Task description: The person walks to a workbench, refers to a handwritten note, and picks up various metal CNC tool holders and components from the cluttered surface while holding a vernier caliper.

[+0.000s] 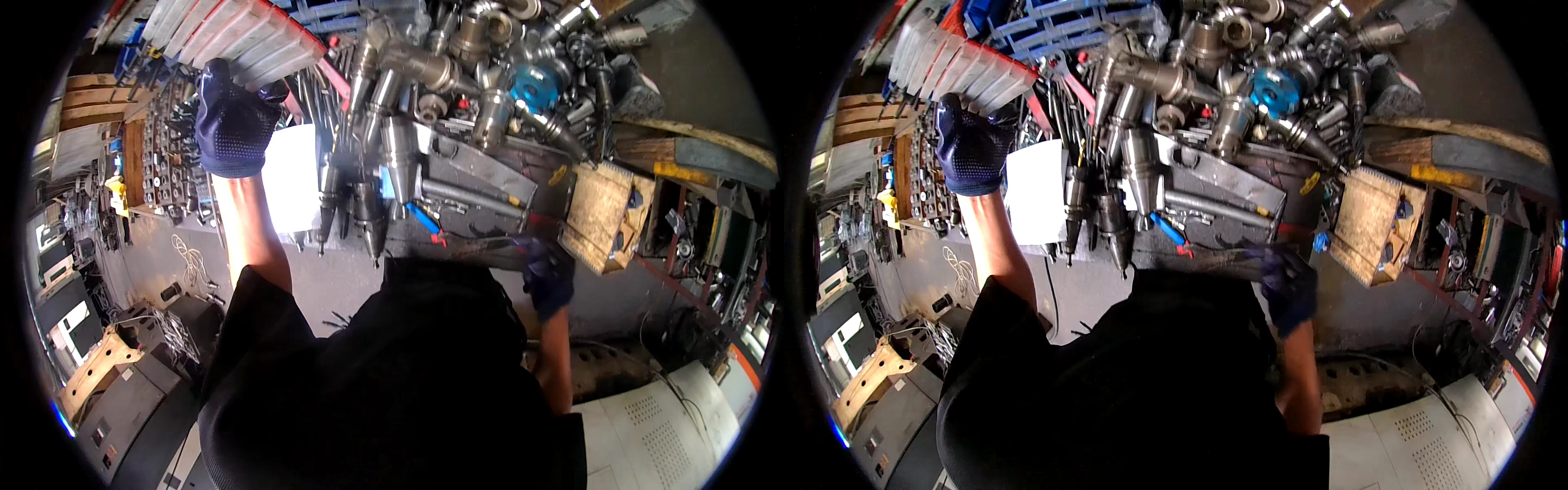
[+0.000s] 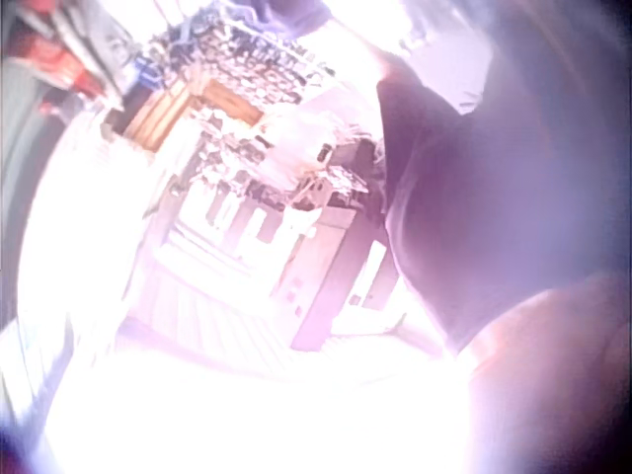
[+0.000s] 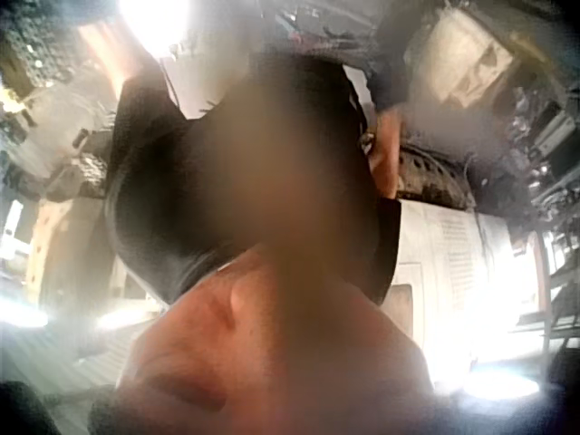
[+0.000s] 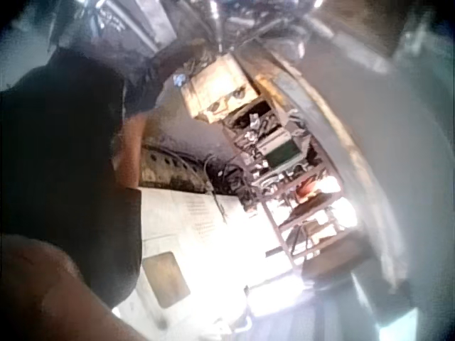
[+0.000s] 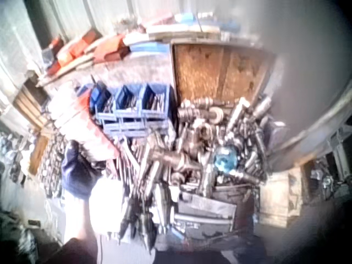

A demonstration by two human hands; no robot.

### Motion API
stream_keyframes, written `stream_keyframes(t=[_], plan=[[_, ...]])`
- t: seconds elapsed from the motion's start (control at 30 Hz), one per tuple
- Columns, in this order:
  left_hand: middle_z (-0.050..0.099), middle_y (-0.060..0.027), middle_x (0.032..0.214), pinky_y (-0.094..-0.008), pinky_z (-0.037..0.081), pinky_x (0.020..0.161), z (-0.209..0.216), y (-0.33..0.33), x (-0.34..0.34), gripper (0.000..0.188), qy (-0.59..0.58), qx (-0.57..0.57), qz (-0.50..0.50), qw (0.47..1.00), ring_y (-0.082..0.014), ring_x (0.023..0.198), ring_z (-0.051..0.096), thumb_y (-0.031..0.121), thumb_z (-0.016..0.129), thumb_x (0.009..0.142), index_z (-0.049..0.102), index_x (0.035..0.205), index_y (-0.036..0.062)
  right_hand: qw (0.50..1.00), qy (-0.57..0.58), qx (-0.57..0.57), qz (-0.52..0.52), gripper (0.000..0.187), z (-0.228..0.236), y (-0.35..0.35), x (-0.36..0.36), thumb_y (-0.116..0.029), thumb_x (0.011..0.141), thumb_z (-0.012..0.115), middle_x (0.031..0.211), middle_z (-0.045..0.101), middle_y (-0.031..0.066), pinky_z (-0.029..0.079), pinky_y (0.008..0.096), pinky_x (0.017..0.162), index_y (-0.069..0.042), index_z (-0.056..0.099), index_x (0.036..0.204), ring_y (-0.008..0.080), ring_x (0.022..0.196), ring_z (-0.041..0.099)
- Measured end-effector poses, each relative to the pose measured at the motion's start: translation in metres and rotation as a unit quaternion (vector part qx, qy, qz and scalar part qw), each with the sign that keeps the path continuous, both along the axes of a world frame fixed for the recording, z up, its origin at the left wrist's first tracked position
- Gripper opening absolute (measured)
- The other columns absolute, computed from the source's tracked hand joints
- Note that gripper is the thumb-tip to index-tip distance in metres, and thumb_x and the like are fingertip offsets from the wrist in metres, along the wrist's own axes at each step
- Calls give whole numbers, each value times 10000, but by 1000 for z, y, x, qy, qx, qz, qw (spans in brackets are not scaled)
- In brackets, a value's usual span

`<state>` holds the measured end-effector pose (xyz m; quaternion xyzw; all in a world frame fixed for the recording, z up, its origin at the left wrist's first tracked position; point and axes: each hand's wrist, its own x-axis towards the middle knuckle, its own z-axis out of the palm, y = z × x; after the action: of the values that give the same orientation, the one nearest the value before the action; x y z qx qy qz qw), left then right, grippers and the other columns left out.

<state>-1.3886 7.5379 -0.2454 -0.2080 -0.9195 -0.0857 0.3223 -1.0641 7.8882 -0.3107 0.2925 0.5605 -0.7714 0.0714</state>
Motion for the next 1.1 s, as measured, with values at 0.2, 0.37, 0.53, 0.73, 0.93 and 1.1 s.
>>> stream_keyframes(t=[0.2,0.37,0.53,0.73,0.93,1.1], plan=[[638,-176,898,-390,534,709,-46,4,45,467,-122,87,-47,988,-341,777,644,398,738,774,584,970,4,885,22,401,236,384,-70,-55,-51,-374,926,618,972,731,132,545,348,718,-179,650,1256,233,790,705],[625,-166,860,-380,522,681,-63,-5,87,436,-175,74,-78,979,-331,729,629,410,755,757,602,879,19,688,-117,527,485,415,-53,-90,-103,-392,969,499,883,704,164,538,437,733,-231,581,1342,341,796,681],[566,-153,780,-394,487,673,-59,20,120,469,-162,-16,-103,981,-328,719,589,453,747,752,581,891,36,642,-71,566,512,347,-79,-96,-104,-319,929,553,878,709,146,518,491,703,-137,609,1219,338,826,693],[415,-103,1479,-399,306,1116,-71,38,136,856,-621,613,-147,466,-285,1354,385,505,642,859,265,1502,86,740,-135,496,433,310,-65,-91,-114,-343,865,622,915,704,171,535,466,773,-121,680,1074,362,865,682],[513,-75,1407,-445,507,866,-65,60,129,742,-618,758,-139,154,-283,1246,525,667,475,901,417,1450,171,924,-20,297,239,221,-77,-58,-85,-197,825,640,826,698,162,524,388,736,-45,700,972,295,757,675],[539,-79,1372,-421,510,883,-76,71,134,690,-633,734,-176,173,-269,1216,550,606,459,928,438,1422,125,985,-70,91,131,113,-41,-30,-72,-157,869,656,675,595,-5,437,277,535,-54,696,892,90,598,544]])
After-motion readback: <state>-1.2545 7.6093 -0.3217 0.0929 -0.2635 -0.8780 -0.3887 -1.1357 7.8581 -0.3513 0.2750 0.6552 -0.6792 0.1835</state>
